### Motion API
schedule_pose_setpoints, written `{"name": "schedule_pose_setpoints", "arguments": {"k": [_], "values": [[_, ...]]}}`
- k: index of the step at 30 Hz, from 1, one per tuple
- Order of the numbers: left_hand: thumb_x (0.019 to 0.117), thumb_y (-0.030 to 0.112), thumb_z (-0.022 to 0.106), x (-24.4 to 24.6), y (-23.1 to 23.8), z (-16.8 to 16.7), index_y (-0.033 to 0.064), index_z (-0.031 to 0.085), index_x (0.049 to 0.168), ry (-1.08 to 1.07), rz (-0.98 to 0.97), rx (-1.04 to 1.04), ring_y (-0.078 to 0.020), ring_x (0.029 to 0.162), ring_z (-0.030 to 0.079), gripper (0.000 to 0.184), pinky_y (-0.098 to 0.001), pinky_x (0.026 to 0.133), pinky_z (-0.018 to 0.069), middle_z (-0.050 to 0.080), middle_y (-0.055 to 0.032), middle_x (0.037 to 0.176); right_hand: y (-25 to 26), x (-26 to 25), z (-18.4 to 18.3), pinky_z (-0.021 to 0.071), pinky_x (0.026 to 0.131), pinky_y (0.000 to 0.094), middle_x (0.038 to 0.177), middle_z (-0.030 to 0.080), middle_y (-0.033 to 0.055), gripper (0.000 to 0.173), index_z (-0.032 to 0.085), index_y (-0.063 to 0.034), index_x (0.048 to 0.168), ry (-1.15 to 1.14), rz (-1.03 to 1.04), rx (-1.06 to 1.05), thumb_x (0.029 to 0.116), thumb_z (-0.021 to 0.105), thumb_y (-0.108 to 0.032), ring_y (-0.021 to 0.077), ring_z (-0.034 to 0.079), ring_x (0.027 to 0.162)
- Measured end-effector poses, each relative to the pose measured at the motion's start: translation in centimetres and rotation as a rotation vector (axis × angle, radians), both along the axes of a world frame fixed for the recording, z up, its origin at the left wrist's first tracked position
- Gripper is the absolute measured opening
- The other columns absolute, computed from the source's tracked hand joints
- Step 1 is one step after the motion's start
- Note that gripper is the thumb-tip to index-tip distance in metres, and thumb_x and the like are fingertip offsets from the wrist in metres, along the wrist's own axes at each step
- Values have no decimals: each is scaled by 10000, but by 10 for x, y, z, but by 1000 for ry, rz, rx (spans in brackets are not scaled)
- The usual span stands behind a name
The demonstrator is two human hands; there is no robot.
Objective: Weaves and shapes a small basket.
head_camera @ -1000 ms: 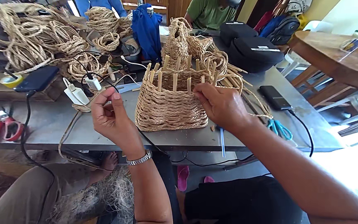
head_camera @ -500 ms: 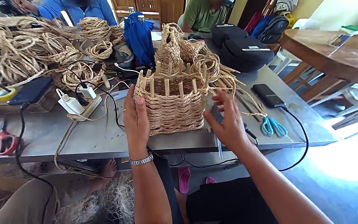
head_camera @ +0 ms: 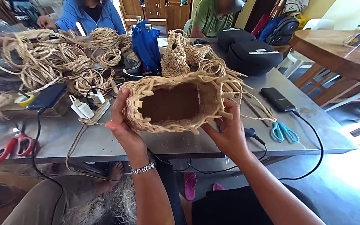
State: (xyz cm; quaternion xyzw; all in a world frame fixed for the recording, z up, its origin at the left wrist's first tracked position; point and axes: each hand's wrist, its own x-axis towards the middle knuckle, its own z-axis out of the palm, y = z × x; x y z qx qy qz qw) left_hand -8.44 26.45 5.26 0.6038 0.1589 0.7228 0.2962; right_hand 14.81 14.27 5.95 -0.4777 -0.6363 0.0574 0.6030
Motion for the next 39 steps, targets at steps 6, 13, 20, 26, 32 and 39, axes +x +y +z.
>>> {"name": "schedule_pose_setpoints", "arguments": {"k": [6,13,20,26,32,39], "values": [[1016,696,305,5,1,-2,42,573,1392,-79,51,103,-312,1481,387,801,-485,1241,300,530,-124,1506,-2,2,-4,582,1007,415,1447,519,138,654,413,-24,1376,7,0,29,852,802,-67,215,586,1295],[1065,588,325,5,-7,5,37,528,1420,-58,82,135,-283,1470,404,687,-472,1236,310,523,-109,1508,-8,6,6,588,995,388,1419,537,135,645,432,-14,1351,-54,-7,55,846,823,-102,192,608,1259],[1095,538,250,13,-19,8,177,518,1479,74,103,-315,-72,1234,605,591,-348,1063,512,615,30,1384,-10,8,22,612,877,326,1292,616,122,613,501,1,1329,-145,-117,-76,872,829,-242,158,676,1085],[1076,588,268,16,4,-12,253,582,1450,206,134,-445,-78,1223,624,591,-388,1059,513,642,42,1379,-7,6,7,625,770,345,1226,621,130,544,523,-35,1299,-132,-200,-264,923,779,-333,176,698,963],[1110,331,420,11,-8,5,3,410,1520,70,395,-75,-205,1408,463,526,-391,1155,409,447,-121,1555,-30,26,14,612,888,373,1315,648,108,443,550,-31,1334,-219,-297,-135,1003,678,-297,167,694,1074],[1100,267,460,28,-37,27,23,422,1464,-68,329,102,-216,1420,432,440,-416,1153,398,462,-70,1520,-68,94,-24,553,889,339,1207,672,135,271,530,27,1262,-152,-666,225,1097,480,-183,158,667,1029]]}}
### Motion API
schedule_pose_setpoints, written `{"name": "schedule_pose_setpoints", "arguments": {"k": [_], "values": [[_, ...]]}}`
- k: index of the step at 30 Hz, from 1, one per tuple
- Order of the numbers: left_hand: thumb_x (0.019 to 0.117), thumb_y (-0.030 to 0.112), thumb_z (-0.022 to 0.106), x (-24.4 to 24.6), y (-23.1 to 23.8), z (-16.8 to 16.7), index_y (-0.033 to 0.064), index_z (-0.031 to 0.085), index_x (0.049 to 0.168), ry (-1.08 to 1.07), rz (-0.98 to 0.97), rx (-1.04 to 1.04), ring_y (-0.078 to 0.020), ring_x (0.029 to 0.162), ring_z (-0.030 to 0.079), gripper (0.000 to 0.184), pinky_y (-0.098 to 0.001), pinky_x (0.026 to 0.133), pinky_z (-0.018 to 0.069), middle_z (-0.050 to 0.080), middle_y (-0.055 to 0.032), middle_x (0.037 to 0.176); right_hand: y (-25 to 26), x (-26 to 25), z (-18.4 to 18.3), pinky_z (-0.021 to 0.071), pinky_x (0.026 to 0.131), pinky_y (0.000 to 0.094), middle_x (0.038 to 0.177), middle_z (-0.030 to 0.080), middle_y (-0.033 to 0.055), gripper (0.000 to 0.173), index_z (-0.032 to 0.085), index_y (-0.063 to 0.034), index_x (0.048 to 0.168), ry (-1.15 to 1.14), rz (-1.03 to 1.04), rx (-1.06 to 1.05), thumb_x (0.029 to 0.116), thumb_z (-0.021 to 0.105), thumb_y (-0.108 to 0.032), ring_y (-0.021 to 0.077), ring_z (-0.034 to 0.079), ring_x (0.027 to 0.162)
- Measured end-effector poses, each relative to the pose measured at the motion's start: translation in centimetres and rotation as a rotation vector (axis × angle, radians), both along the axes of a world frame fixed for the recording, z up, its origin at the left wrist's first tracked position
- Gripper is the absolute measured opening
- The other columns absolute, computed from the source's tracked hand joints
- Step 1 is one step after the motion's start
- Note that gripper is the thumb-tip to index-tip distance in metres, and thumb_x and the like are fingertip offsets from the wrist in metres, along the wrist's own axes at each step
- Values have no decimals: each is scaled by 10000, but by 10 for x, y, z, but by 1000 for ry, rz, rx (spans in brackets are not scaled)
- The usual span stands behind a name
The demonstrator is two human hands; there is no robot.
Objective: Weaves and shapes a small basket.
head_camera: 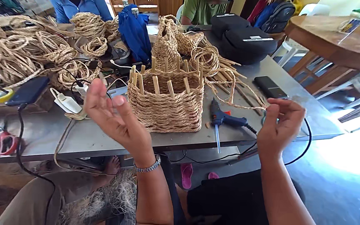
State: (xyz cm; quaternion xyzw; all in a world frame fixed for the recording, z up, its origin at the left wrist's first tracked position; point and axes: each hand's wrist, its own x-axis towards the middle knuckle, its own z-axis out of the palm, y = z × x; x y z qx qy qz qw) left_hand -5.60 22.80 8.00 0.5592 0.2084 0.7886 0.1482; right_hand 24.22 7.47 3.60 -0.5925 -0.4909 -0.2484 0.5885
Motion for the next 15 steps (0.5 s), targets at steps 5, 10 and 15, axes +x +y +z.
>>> {"name": "schedule_pose_setpoints", "arguments": {"k": [5,10,15], "values": [[1066,548,401,-5,25,-23,102,373,1571,330,15,-333,-178,1438,423,674,-395,1170,381,375,-69,1618,5,11,-18,559,901,335,1159,674,130,332,548,24,1261,172,26,-124,1110,444,-252,143,670,1015],[998,656,469,-3,37,-38,174,328,1606,410,-28,-371,-125,1359,518,789,-372,1117,458,442,-41,1582,10,11,-11,557,778,323,1114,689,121,383,547,15,1261,334,31,-217,1122,380,-300,128,673,894],[932,686,572,3,36,-42,131,375,1567,411,26,-419,-128,1280,580,866,-375,1079,491,542,-85,1473,8,15,-10,570,689,340,1053,691,110,400,567,-4,1237,364,26,-294,1120,389,-342,144,667,775]]}}
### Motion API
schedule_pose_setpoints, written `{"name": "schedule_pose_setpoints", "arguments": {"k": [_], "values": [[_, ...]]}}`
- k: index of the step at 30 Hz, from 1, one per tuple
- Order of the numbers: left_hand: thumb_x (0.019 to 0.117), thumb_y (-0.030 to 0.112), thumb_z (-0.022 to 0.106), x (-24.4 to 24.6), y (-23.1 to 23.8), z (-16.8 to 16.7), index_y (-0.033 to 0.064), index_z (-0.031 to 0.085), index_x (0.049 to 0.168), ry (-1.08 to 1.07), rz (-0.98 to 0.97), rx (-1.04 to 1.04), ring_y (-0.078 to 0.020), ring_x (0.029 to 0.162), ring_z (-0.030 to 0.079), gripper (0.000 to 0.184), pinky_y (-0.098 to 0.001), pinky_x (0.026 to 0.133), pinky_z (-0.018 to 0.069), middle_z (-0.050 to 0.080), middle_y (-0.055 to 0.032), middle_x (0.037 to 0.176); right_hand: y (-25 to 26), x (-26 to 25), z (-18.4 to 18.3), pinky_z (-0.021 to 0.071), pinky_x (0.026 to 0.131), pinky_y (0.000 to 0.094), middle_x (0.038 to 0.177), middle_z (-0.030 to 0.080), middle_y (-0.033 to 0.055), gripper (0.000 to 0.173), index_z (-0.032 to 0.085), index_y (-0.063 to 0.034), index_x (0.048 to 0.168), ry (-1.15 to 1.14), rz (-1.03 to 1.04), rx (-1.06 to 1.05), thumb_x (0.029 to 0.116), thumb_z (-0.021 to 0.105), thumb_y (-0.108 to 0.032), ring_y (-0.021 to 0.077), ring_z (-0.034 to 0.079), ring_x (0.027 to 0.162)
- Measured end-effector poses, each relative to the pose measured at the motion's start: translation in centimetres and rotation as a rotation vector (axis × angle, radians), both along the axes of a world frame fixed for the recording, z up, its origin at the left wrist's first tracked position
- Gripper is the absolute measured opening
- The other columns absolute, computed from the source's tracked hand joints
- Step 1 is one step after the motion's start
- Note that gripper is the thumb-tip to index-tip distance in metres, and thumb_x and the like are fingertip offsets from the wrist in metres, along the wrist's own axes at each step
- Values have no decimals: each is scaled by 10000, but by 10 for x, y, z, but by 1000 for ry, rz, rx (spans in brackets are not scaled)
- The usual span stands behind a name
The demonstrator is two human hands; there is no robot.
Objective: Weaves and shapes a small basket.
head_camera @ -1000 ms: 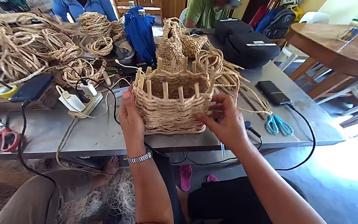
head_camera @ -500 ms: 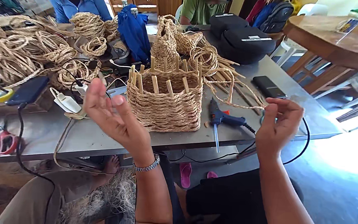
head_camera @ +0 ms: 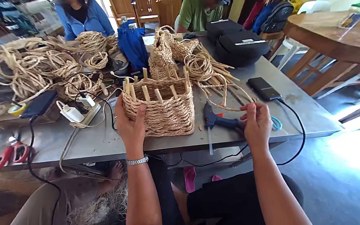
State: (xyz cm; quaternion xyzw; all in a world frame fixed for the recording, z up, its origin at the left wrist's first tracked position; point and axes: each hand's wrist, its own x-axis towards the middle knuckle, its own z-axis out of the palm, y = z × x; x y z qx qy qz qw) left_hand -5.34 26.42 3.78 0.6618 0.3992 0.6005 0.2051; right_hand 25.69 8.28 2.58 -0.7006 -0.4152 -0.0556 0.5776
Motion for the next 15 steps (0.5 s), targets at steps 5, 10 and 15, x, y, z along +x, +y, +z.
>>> {"name": "schedule_pose_setpoints", "arguments": {"k": [5,10,15], "values": [[951,633,591,2,0,0,104,388,1539,-69,-24,3,-112,1246,595,817,-339,1049,515,565,-78,1424,-3,-3,-5,577,682,422,1019,682,135,405,592,-28,1232,-83,-36,-30,1103,422,-372,216,679,776],[956,637,578,0,2,-3,104,394,1541,-44,4,2,-163,1289,548,813,-365,1075,474,509,-117,1461,-4,-7,-6,549,653,462,974,650,142,401,587,-56,1256,-110,-91,-73,1082,482,-401,248,637,724],[935,719,524,4,3,1,127,390,1552,16,116,-46,-232,1309,521,866,-416,1074,460,469,-168,1470,-3,-3,-5,545,681,493,1141,643,173,395,575,-59,1340,-131,-69,-130,1066,518,-337,278,641,783]]}}
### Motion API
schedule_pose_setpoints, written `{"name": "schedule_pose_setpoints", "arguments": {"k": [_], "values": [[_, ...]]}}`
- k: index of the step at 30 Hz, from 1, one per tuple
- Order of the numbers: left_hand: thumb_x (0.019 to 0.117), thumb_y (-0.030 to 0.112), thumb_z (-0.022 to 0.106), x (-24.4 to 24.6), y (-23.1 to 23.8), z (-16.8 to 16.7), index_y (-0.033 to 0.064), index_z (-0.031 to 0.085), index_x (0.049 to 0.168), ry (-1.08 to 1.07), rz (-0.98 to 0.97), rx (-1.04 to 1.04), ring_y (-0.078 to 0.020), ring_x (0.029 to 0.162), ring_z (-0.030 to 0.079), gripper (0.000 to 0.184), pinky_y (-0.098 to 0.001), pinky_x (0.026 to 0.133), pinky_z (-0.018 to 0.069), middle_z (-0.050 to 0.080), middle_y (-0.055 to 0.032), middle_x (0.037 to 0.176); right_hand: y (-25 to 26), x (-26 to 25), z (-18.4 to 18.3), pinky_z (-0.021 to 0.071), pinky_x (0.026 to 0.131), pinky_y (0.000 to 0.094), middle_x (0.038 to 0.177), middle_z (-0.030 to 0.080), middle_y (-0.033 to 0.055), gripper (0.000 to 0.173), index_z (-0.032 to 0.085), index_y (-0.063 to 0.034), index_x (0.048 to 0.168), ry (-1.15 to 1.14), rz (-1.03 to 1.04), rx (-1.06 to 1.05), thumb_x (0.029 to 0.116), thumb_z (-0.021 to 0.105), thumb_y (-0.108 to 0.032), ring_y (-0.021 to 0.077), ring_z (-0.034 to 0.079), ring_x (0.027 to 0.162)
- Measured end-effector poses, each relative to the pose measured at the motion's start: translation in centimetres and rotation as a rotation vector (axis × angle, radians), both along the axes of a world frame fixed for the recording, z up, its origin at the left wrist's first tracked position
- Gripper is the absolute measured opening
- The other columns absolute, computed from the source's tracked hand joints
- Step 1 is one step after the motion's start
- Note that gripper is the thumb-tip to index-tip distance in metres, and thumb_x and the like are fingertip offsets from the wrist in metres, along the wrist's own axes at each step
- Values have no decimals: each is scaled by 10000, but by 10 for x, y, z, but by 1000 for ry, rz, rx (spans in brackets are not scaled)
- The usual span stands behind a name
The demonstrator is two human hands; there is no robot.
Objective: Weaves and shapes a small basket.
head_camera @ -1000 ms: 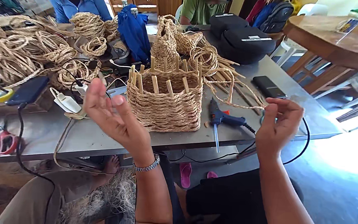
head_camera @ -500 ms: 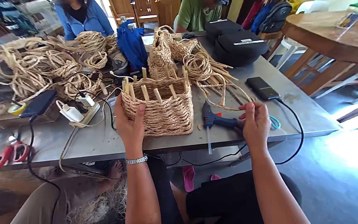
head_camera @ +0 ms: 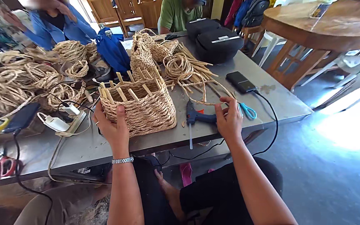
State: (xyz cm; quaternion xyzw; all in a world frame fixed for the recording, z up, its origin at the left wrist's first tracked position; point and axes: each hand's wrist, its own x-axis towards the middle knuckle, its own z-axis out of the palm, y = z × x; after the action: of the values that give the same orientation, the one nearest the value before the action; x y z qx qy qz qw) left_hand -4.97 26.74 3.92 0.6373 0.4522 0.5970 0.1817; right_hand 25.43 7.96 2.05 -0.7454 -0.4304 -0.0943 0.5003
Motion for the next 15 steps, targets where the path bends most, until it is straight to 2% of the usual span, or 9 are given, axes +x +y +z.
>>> {"name": "schedule_pose_setpoints", "arguments": {"k": [3,5,6,8,12,15], "values": [[981,694,449,1,-20,1,146,297,1613,128,71,46,-318,1444,387,849,-538,1161,341,350,-190,1596,0,1,1,549,671,503,1213,639,181,370,579,-66,1371,12,7,-42,1055,498,-239,279,648,768],[1012,599,483,5,-46,-5,77,198,1637,167,59,171,-361,1526,228,863,-554,1221,229,197,-230,1662,0,1,1,546,667,518,1203,644,183,363,589,-74,1370,29,-3,-61,1043,505,-207,291,648,759],[1017,533,519,8,-60,-11,26,216,1620,172,36,250,-378,1536,202,844,-545,1237,213,189,-257,1658,0,1,0,543,665,529,1194,644,184,357,595,-76,1361,33,-8,-73,1035,513,-198,298,647,760],[1014,419,576,13,-84,-28,-56,324,1536,189,-26,368,-411,1490,273,749,-536,1213,264,288,-316,1584,-1,0,0,538,668,541,1178,640,183,336,619,-75,1321,35,-10,-88,1015,534,-183,305,642,769],[1008,333,625,24,-100,-65,-60,436,1426,238,-125,365,-362,1381,446,604,-488,1157,377,488,-281,1418,-1,-2,1,539,652,507,1141,623,168,259,656,-63,1208,19,-26,-92,1009,559,-199,286,632,776],[1012,331,614,29,-93,-83,-63,543,1294,343,-23,377,-339,1131,617,490,-473,1001,497,632,-244,1192,0,-2,3,537,662,503,1126,619,166,241,677,-58,1165,26,-40,-108,1017,560,-208,287,626,774]]}}
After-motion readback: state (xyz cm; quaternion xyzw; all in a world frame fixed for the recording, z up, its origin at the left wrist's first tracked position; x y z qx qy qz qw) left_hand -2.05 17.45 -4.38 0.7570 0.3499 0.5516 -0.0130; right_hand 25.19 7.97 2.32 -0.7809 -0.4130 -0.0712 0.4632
